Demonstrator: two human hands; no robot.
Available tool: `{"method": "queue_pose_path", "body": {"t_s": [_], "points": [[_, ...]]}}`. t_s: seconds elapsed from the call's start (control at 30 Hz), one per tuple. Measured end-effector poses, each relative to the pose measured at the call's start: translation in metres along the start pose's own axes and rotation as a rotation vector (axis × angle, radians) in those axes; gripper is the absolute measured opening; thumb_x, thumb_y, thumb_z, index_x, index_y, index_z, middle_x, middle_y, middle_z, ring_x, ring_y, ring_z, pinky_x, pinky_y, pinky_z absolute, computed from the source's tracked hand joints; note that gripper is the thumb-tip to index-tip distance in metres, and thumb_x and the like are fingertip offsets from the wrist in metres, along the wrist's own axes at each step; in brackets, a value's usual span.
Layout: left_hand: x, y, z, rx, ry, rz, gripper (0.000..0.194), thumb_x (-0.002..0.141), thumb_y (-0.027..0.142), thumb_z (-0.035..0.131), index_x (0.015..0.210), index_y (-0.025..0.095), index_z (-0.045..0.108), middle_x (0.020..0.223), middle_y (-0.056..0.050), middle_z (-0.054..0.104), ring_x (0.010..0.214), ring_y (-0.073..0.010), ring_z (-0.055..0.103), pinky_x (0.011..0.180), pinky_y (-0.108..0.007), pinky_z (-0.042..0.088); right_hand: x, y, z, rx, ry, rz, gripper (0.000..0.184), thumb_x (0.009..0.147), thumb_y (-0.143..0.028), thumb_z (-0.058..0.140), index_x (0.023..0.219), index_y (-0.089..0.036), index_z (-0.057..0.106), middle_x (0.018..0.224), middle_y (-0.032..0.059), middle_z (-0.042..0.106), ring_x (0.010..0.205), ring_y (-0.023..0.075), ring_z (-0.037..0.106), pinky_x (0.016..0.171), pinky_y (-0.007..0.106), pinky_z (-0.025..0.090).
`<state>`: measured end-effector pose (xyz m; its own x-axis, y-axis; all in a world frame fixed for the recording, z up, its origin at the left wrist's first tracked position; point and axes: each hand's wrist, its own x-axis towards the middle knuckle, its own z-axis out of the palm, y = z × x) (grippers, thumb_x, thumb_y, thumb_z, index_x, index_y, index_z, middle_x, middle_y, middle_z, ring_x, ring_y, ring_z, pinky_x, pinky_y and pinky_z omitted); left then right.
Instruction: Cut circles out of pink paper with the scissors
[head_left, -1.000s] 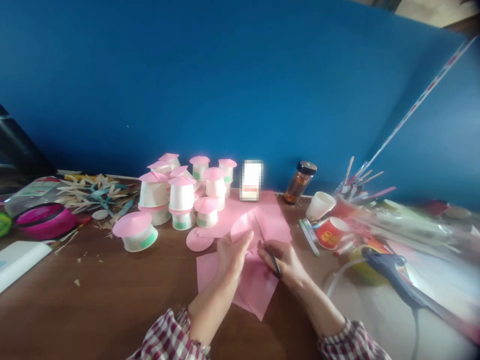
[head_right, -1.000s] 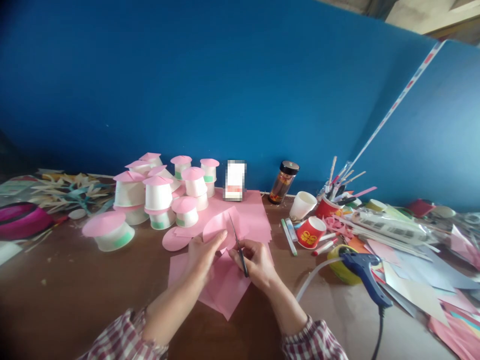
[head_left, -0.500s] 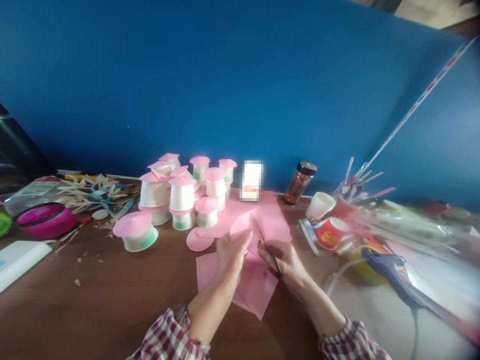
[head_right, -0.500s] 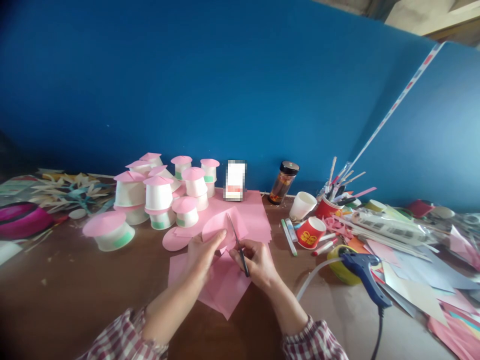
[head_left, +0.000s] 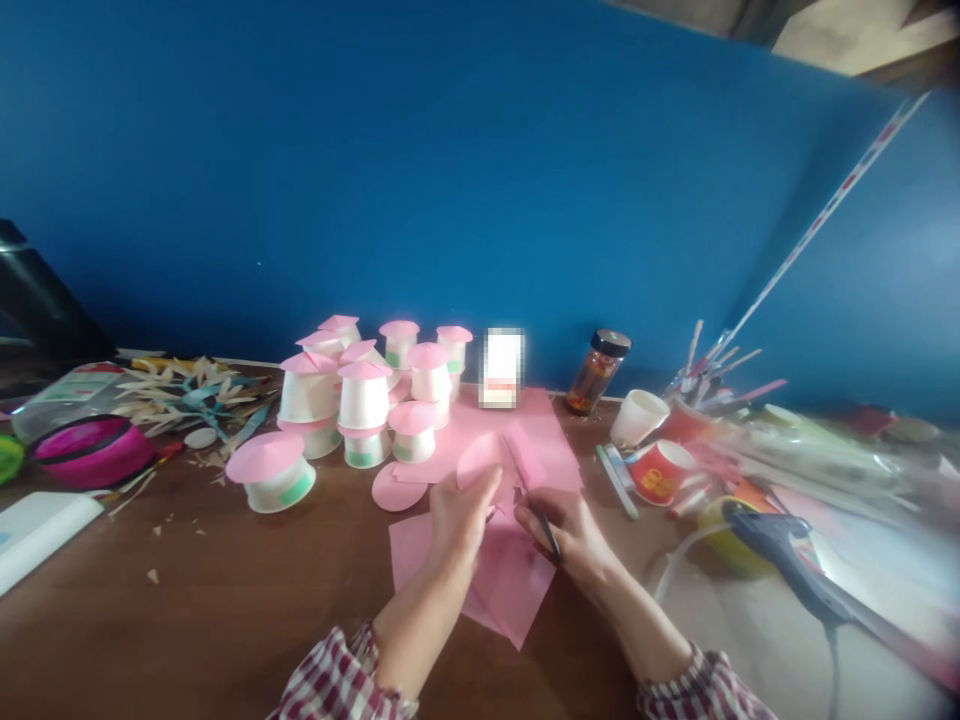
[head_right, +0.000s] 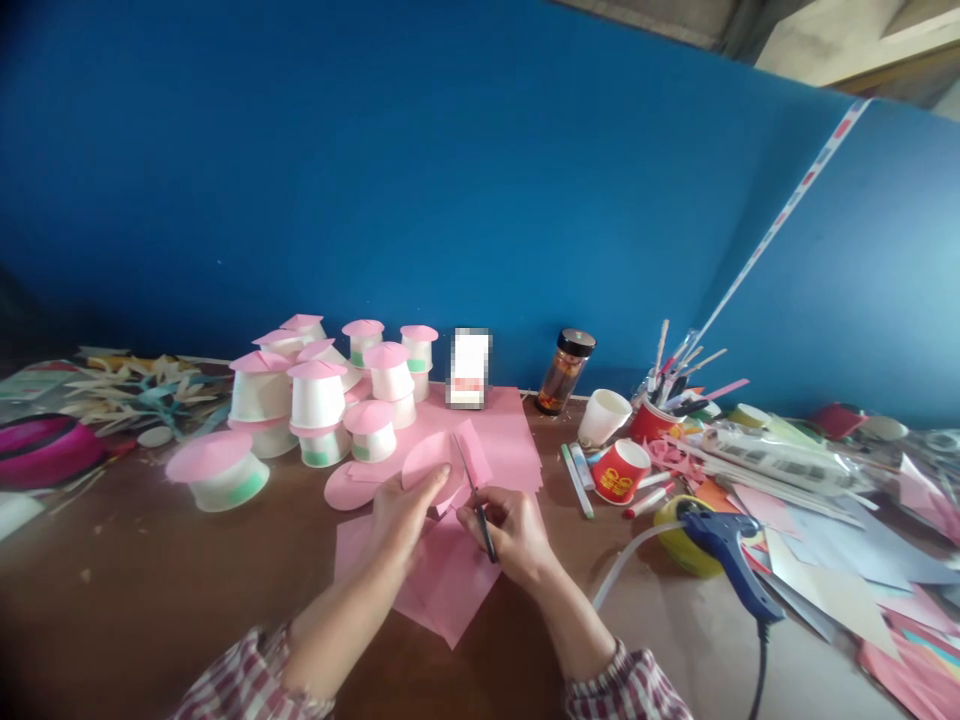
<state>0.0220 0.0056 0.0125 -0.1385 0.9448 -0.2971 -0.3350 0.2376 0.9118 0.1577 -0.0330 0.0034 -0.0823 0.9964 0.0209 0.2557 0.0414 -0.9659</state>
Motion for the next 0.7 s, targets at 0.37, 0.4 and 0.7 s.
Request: {"method": "queue_pose_path", "body": {"t_s": [0.37, 0.4, 0.7], "points": [[-0.0022, -0.0050, 0.0002, 0.021, -0.002, 0.040, 0.029, 0.059, 0.031, 0.076, 0.078, 0.010, 0.070, 0.067, -0.011, 0.070, 0.062, -0.0248, 0.066, 0.053, -0.031, 0.051, 0.0023, 0.0006, 0.0010, 0.075, -0.020, 0.030, 0.025, 0.074, -0.037, 0.069, 0.073, -0.014, 0.062, 0.051, -0.0057, 0.043, 0.044, 0.0078, 0.036, 0.040, 0.019, 0.028], [-0.0012, -0.0056, -0.0002, 0.021, -0.006, 0.043, 0.031, 0.059, 0.032, 0.077, 0.079, 0.009, 0.070, 0.068, -0.012, 0.070, 0.062, -0.0251, 0.066, 0.053, -0.031, 0.051, 0.0024, 0.0013, 0.0009, 0.081, -0.025, 0.034, 0.025, 0.074, -0.038, 0.069, 0.074, -0.014, 0.061, 0.051, -0.0057, 0.043, 0.044, 0.0079, 0.037, 0.040, 0.019, 0.029], [0.0060, -0.0090, -0.0004, 0.009, -0.002, 0.013, 0.034, 0.056, 0.033, 0.078, 0.078, 0.007, 0.070, 0.065, -0.012, 0.070, 0.057, -0.0233, 0.065, 0.049, -0.029, 0.050, 0.0030, 0.0065, 0.0003, 0.061, -0.024, 0.008, 0.026, 0.077, -0.039, 0.066, 0.071, -0.015, 0.059, 0.051, -0.0063, 0.040, 0.044, 0.0076, 0.033, 0.041, 0.020, 0.025]]}}
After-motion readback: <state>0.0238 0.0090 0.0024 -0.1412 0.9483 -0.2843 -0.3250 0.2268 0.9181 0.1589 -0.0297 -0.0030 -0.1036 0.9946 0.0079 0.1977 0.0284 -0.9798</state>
